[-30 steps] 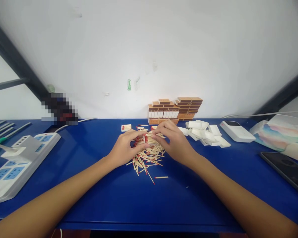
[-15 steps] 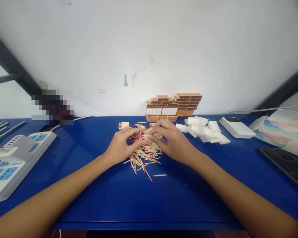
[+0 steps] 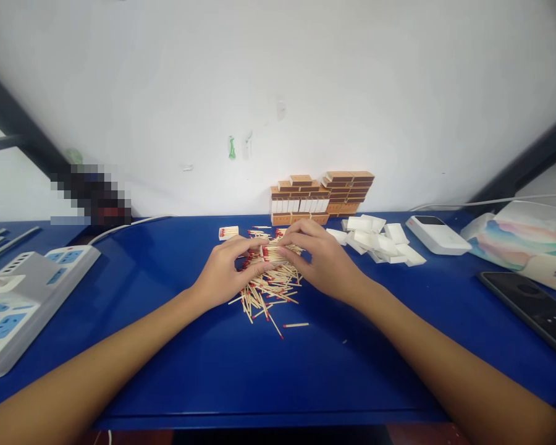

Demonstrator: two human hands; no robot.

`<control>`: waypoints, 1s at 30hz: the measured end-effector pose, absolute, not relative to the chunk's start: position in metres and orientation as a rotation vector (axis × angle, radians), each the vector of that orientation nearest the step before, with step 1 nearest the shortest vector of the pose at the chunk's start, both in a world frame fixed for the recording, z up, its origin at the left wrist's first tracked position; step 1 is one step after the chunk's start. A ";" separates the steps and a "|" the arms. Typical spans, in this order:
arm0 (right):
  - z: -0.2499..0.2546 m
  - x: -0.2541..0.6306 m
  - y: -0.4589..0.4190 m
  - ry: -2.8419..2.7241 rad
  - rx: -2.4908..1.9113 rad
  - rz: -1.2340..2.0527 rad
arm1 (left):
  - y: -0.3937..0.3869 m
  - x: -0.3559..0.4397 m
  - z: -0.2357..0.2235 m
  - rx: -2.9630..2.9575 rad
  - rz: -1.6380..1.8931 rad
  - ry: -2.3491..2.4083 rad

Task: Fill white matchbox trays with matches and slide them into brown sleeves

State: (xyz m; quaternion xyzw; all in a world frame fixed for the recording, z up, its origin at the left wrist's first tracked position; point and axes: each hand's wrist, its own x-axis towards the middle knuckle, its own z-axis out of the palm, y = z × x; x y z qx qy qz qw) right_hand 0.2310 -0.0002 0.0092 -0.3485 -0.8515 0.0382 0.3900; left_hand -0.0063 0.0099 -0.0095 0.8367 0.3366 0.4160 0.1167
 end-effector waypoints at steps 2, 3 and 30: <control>0.010 0.231 -0.001 -2.153 -0.872 0.097 | 0.009 -0.006 -0.009 2.446 1.223 0.983; 0.010 0.230 -0.001 -2.146 -0.868 0.098 | 0.009 -0.005 -0.009 2.443 1.224 0.985; 0.013 0.233 -0.002 -2.076 -0.949 0.152 | 0.012 -0.007 -0.007 2.288 1.363 1.105</control>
